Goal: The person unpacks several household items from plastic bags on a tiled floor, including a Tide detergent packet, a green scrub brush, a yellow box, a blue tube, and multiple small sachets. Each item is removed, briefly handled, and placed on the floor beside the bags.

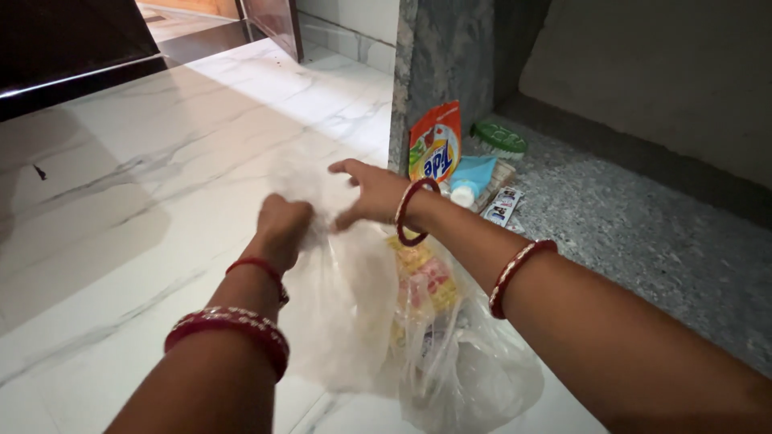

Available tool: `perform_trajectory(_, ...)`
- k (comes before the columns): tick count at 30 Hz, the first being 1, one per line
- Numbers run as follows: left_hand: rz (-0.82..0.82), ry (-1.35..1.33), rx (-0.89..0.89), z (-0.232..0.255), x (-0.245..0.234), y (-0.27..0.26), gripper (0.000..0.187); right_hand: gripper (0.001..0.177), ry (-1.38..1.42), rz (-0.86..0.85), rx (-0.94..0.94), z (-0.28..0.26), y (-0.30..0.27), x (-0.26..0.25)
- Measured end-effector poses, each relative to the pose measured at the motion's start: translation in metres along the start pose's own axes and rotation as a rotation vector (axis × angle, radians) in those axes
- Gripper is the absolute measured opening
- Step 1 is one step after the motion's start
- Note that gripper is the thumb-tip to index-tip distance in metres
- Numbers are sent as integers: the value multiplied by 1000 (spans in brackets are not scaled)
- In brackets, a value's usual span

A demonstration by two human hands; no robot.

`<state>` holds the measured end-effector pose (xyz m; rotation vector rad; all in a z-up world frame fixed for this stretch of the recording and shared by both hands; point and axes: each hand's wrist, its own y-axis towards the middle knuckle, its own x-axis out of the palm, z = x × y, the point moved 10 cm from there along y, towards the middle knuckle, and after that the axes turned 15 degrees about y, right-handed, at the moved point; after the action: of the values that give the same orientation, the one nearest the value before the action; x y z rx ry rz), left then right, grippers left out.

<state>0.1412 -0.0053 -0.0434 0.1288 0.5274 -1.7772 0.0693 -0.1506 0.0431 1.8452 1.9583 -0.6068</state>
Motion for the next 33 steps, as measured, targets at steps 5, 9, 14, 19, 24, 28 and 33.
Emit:
perform_trajectory(5,-70,-601,-279,-87,21,99,33,143,-213,-69,-70,15,-13,41)
perform_trajectory(9,-312,-992,-402,-111,43,117,36,111,149,76,170,54,4,47)
perform_trajectory(14,456,-240,-91,-44,-39,21,100,66,-2,449,105,72,41,18)
perform_trajectory(19,296,623,673,52,-13,-43,95,45,552,428,293,132,67,25)
perform_trajectory(24,-78,816,453,5,21,-29,100,61,992,4,249,134,52,57)
perform_trajectory(28,232,852,294,-17,-10,-28,38,112,87,-54,302,112,20,48)
perform_trajectory(33,348,883,267,-10,-17,-21,18,132,-408,-236,522,115,-20,69)
